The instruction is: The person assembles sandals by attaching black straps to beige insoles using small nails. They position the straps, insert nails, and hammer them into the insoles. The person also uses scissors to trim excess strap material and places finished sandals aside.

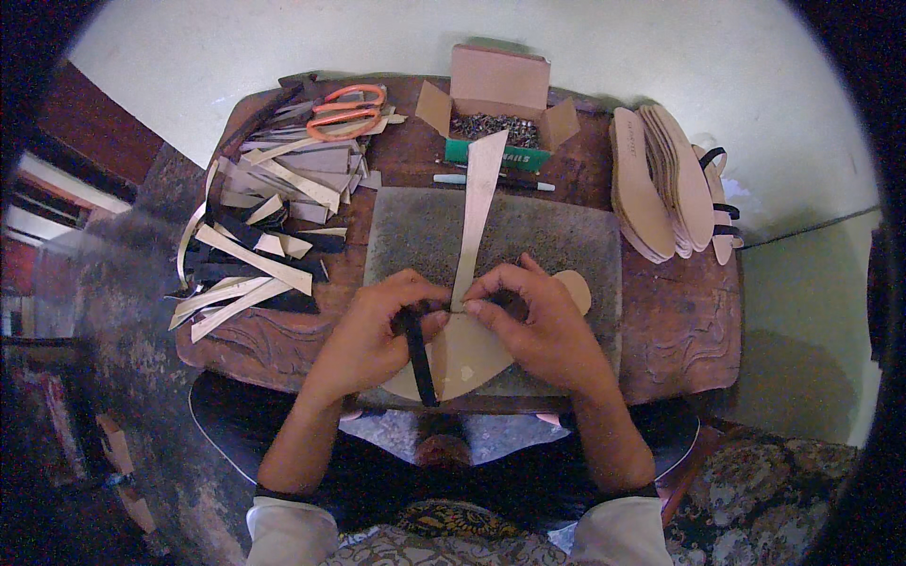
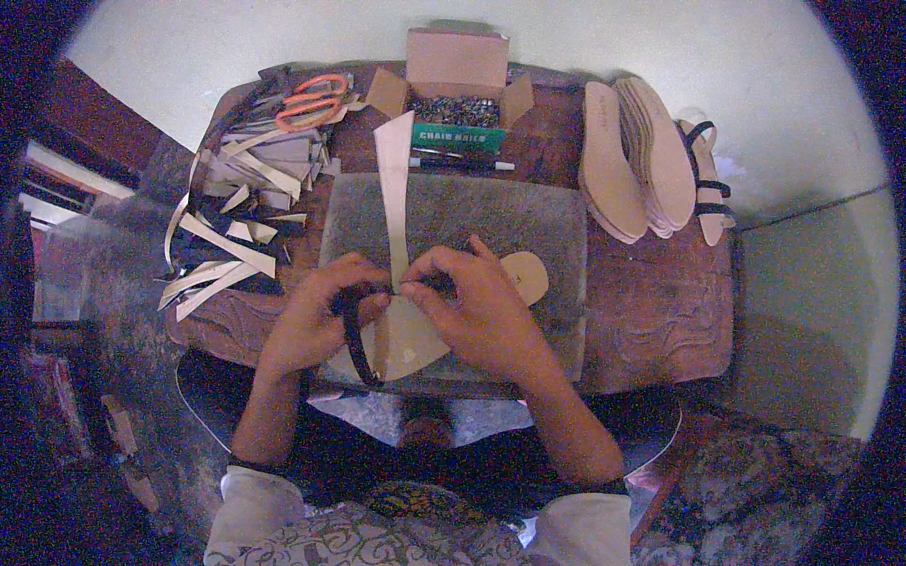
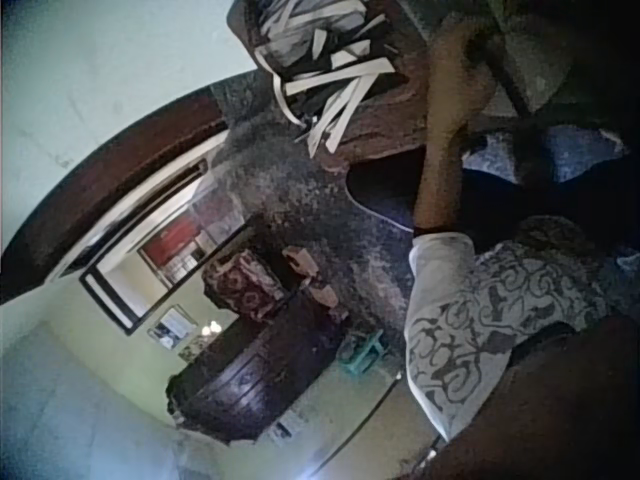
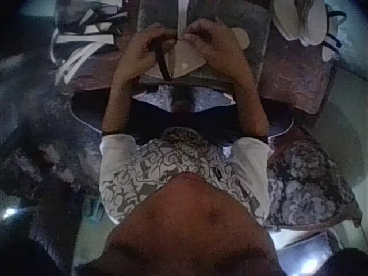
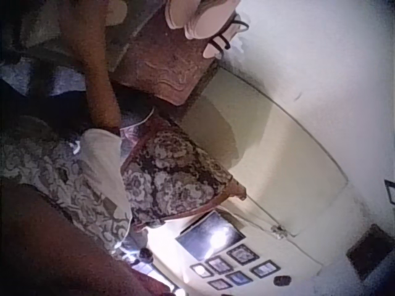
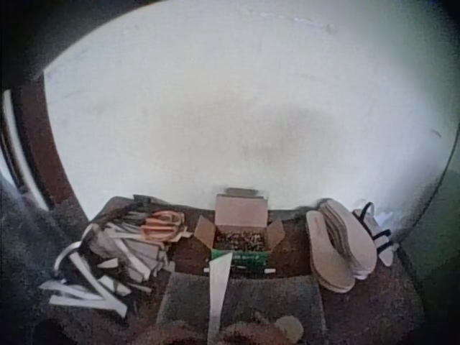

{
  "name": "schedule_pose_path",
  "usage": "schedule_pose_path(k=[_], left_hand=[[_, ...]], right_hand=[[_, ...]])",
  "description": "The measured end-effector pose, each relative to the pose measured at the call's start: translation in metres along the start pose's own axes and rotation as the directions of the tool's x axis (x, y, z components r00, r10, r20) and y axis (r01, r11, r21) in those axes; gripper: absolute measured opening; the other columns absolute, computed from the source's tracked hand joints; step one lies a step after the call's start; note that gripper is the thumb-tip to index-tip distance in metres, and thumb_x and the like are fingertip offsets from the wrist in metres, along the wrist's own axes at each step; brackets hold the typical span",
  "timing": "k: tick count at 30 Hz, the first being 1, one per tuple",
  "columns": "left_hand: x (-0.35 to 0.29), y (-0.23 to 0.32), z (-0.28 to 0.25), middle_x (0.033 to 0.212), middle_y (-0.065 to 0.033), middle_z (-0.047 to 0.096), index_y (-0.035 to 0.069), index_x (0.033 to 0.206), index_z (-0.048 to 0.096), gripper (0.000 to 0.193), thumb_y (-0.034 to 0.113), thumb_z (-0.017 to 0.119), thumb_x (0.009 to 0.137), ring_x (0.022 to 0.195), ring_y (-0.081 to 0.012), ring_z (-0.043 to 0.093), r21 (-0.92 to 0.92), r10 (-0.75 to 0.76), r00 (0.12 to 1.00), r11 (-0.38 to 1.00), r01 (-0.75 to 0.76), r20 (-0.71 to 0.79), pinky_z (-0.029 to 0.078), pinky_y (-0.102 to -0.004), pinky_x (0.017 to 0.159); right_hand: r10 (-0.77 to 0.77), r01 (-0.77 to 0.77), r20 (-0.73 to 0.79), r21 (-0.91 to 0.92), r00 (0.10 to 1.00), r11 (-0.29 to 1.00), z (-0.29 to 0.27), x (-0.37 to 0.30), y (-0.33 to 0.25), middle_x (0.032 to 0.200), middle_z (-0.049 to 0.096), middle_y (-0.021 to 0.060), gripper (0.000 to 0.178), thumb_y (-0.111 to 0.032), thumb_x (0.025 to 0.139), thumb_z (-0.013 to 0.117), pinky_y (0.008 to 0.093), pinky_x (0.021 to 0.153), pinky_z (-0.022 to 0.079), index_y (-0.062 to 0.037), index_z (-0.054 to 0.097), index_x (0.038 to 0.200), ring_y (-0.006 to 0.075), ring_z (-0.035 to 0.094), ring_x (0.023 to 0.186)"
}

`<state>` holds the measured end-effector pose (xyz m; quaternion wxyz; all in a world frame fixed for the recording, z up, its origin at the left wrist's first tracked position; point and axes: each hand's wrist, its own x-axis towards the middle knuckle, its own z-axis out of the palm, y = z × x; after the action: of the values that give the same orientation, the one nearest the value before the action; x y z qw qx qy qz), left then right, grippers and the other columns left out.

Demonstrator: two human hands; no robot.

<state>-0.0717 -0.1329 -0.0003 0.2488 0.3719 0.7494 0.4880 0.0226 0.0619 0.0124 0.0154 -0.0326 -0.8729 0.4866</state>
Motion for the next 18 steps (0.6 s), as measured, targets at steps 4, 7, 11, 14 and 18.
schedule_pose_path(k=[4,7,11,14,18], left_hand=[[-0.001,0.002,0.003,0.087,-0.0083,0.06,0.001,0.102,0.066,0.023,0.01,0.073,0.081,0.08,-0.0212,0.06,-0.087,0.011,0.998,0.996,-0.017,-0.066,0.045,-0.0315,0.07],[-0.001,0.003,0.004,0.087,-0.0089,0.061,0.002,0.102,0.067,0.024,0.008,0.074,0.08,0.079,-0.0209,0.06,-0.074,0.042,0.994,0.996,-0.05,-0.103,0.045,-0.0308,0.069],[0.002,0.008,0.005,0.087,-0.0106,0.062,0.002,0.105,0.067,0.027,0.005,0.074,0.078,0.077,-0.0216,0.06,-0.037,0.119,0.98,0.991,-0.127,-0.158,0.045,-0.0299,0.066],[0.002,0.008,0.005,0.088,-0.0103,0.064,0.003,0.107,0.066,0.03,0.006,0.075,0.078,0.078,-0.02,0.062,0.0,0.147,0.974,0.989,-0.149,-0.172,0.046,-0.0291,0.067],[-0.002,0.011,0.008,0.095,-0.0068,0.067,0.002,0.11,0.065,0.034,0.008,0.077,0.078,0.088,-0.0154,0.064,-0.218,-0.156,0.981,0.968,0.127,-0.119,0.051,-0.0295,0.076]], right_hand=[[0.01,-0.01,0.001,-0.017,1.0,1.0,0.0,0.001,0.001,0.084,0.064,0.002,0.007,-0.014,0.088,0.064,0.0534,0.115,0.017,-0.0079,0.062,0.091,0.0182,0.064,0.091],[0.017,-0.017,0.017,0.001,1.0,1.0,-0.002,0.001,0.0,0.085,0.064,0.0016,0.007,-0.013,0.088,0.064,0.0535,0.115,0.017,-0.0078,0.062,0.092,0.0173,0.063,0.092],[0.008,-0.008,0.006,0.012,1.0,1.0,-0.006,0.001,-0.001,0.083,0.066,0.0061,0.01,-0.017,0.089,0.063,0.0563,0.114,0.018,-0.0085,0.063,0.093,0.0258,0.065,0.085],[-0.018,0.019,-0.017,0.023,1.0,1.0,-0.006,0.001,-0.001,0.081,0.067,0.0086,0.011,-0.019,0.088,0.063,0.0567,0.114,0.018,-0.0092,0.064,0.092,0.0294,0.066,0.079],[0.049,-0.051,0.057,0.024,0.997,0.998,-0.009,0.0,-0.003,0.083,0.063,0.0006,0.006,-0.012,0.088,0.064,0.0513,0.116,0.014,-0.0075,0.062,0.091,0.0148,0.063,0.089]])
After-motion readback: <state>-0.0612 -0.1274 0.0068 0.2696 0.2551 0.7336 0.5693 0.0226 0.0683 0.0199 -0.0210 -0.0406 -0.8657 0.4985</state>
